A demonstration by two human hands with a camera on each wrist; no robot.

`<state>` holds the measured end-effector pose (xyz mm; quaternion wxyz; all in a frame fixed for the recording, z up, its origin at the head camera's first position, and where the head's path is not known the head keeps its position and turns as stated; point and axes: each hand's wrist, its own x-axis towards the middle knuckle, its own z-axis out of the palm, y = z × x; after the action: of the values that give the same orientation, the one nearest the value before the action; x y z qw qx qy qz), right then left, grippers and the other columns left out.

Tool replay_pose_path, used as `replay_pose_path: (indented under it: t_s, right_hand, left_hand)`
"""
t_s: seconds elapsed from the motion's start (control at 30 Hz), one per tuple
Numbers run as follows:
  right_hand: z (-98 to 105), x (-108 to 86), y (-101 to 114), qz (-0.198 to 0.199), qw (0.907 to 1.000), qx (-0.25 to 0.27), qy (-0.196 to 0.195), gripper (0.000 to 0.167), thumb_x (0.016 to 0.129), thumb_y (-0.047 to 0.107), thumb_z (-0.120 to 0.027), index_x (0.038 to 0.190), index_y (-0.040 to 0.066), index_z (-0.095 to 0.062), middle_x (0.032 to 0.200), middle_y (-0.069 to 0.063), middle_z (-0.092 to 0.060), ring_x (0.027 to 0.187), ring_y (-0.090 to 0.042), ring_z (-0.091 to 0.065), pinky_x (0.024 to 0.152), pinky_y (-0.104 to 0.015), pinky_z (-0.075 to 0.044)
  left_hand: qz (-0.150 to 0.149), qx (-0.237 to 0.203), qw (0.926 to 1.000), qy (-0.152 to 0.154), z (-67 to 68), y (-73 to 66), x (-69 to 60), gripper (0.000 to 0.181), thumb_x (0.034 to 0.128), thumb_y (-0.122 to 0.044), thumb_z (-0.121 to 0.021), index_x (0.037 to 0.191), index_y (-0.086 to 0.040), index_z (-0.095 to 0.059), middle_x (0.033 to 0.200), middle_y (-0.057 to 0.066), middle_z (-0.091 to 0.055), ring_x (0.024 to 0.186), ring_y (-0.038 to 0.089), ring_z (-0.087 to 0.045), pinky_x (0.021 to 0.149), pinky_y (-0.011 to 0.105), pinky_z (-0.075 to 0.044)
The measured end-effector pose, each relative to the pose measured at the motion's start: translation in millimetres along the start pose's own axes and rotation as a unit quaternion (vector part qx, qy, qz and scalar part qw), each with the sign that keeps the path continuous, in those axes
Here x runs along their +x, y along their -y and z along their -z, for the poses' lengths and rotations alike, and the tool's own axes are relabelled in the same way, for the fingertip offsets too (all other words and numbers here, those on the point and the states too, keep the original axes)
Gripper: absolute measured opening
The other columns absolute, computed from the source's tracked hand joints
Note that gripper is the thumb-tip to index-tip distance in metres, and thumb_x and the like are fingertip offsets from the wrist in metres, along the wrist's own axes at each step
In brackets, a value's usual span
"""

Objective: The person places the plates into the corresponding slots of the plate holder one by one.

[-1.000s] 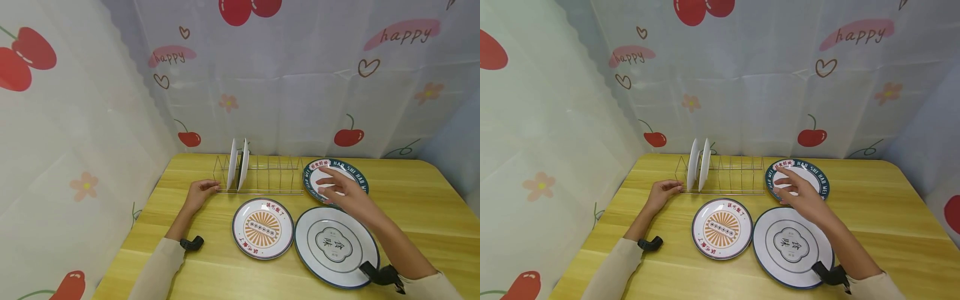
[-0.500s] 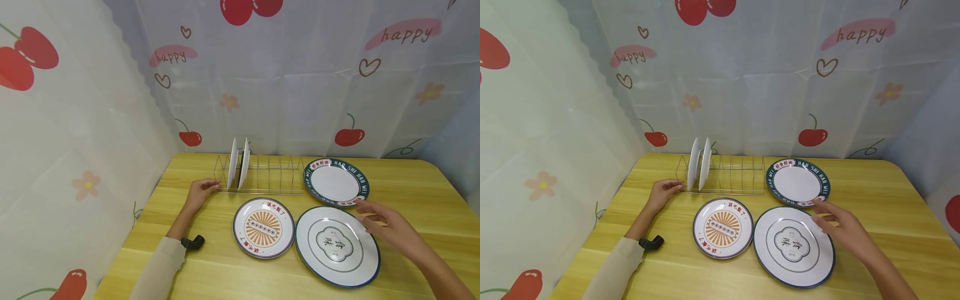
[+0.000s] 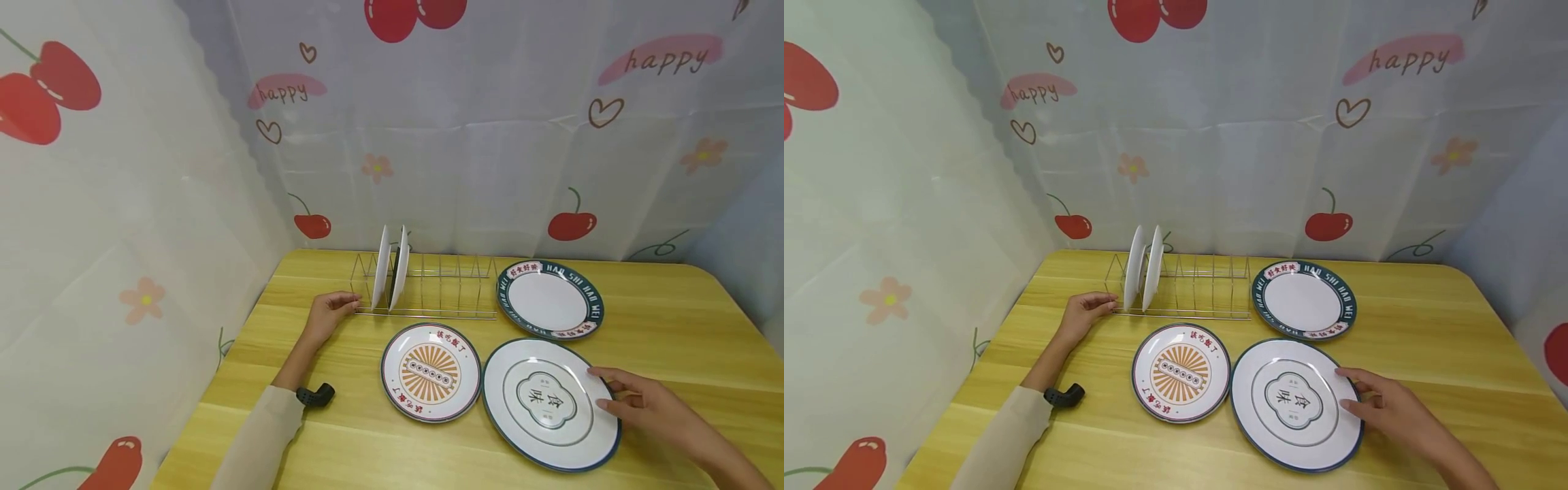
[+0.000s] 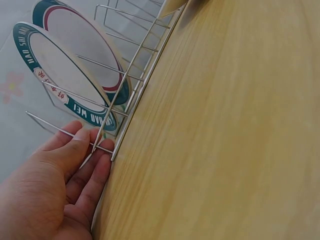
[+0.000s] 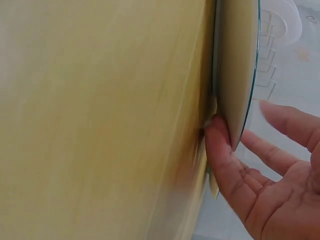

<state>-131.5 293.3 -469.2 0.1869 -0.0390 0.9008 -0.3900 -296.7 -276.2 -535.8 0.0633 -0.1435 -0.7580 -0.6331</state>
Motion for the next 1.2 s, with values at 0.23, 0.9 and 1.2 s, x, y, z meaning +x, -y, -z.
replay_pose_path:
  t_s: [0.23,0.9,1.2]
  right_hand:
    - [-0.6,0.2,-11.9,0.032,0.9971,0.053,0.044,0.077,0.082,0.008,-0.083,0.146,-0.009,-0.045,0.128,-0.031,-0.053,0.094,-0.029,-0.059,0.074,-0.024,-0.059]
    - [7.4,-7.4,9.9,0.001,0.963,0.2,0.181,0.074,0.105,0.019,-0.055,0.165,0.026,-0.012,0.159,-0.032,0.004,0.118,-0.042,-0.046,0.083,-0.037,-0.057]
    - [9.1,-12.4,40.7,0.018,0.9786,0.156,0.133,0.084,0.103,0.024,-0.06,0.163,0.042,-0.004,0.167,-0.02,0.014,0.137,-0.053,-0.028,0.095,-0.054,-0.054]
  left_hand:
    - [0.007,0.0,1.0,0.007,0.5,-1.0,-0.1,0.019,0.0926,-0.002,-0.073,0.109,0.006,-0.075,0.107,0.021,-0.074,0.09,0.016,-0.075,0.076,0.03,-0.063]
    - [0.002,-0.01,0.9999,0.002,0.2,1.1,0.0,0.019,0.0919,0.001,-0.073,0.11,0.009,-0.074,0.108,0.02,-0.074,0.091,0.017,-0.075,0.076,0.03,-0.063]
    - [-0.001,0.004,1.0,0.001,0.2,0.7,-0.3,0.019,0.092,-0.004,-0.074,0.109,0.004,-0.077,0.107,0.019,-0.075,0.091,0.016,-0.074,0.076,0.03,-0.063]
